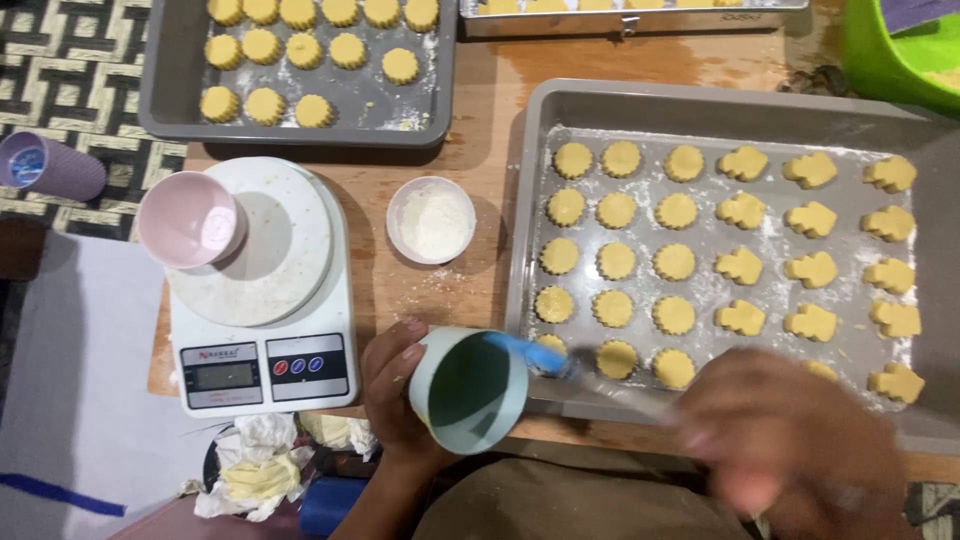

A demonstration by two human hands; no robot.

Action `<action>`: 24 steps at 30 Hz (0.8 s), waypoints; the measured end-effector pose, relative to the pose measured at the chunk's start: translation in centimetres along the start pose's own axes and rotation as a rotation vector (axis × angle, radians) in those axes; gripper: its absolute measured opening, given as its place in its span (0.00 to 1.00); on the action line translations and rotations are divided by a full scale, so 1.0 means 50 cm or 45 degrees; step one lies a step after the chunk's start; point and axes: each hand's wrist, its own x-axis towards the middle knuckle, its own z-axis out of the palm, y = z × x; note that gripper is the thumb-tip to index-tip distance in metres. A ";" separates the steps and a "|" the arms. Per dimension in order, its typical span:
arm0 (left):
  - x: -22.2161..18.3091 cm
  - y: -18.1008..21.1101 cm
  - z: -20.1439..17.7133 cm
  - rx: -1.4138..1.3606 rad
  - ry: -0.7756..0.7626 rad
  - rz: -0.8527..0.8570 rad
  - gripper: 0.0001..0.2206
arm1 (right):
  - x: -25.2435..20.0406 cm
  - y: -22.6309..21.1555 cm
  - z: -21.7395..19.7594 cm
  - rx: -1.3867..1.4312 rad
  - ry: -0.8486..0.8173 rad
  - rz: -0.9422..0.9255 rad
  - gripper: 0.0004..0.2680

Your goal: Applying a liquid glaze or egg wash to shaped dough pieces on a baking sheet using a pastry brush.

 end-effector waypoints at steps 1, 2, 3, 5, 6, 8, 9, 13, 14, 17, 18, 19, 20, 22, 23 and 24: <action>-0.011 -0.009 -0.002 -0.014 0.000 0.000 0.35 | -0.010 0.005 0.012 -0.012 0.001 0.008 0.10; -0.021 -0.019 -0.003 0.008 -0.005 -0.028 0.35 | -0.021 0.010 0.024 0.015 0.346 0.147 0.09; -0.031 -0.029 -0.002 0.027 -0.007 -0.057 0.35 | -0.030 0.016 0.033 0.038 0.685 0.292 0.08; -0.027 -0.024 -0.002 0.004 -0.008 -0.062 0.39 | -0.023 0.016 0.029 -0.036 0.790 0.476 0.08; -0.026 -0.021 -0.003 -0.002 -0.012 -0.066 0.43 | -0.020 0.017 0.028 -0.095 0.894 0.656 0.08; -0.029 -0.020 0.002 -0.021 0.003 -0.077 0.44 | -0.044 0.045 0.021 -0.066 0.883 0.698 0.09; -0.030 -0.020 0.004 -0.029 0.018 -0.083 0.45 | -0.055 0.059 0.018 -0.025 0.871 0.733 0.11; -0.034 -0.021 0.008 -0.092 0.029 -0.121 0.37 | -0.072 0.086 0.024 -0.018 0.836 0.752 0.10; -0.033 -0.018 0.010 -0.110 0.051 -0.128 0.36 | -0.076 0.092 0.028 0.004 0.815 0.733 0.10; -0.041 -0.022 0.013 -0.138 0.074 -0.148 0.34 | -0.074 0.095 0.035 -0.015 0.762 0.725 0.09; -0.045 -0.024 0.013 -0.151 0.078 -0.163 0.34 | -0.071 0.093 0.037 -0.058 0.729 0.734 0.09; -0.045 -0.024 0.010 -0.153 0.072 -0.160 0.34 | -0.078 0.097 0.039 -0.058 0.735 0.737 0.09; -0.045 -0.024 0.007 -0.155 0.055 -0.165 0.33 | -0.084 0.100 0.040 -0.048 0.819 0.717 0.09; -0.045 -0.023 0.008 -0.157 0.034 -0.167 0.33 | -0.094 0.107 0.041 -0.036 0.907 0.698 0.10; -0.046 -0.024 0.011 -0.163 0.065 -0.171 0.33 | -0.099 0.110 0.042 0.016 0.848 0.654 0.08; -0.047 -0.024 0.014 -0.170 0.095 -0.175 0.32 | -0.104 0.114 0.042 0.067 0.790 0.610 0.06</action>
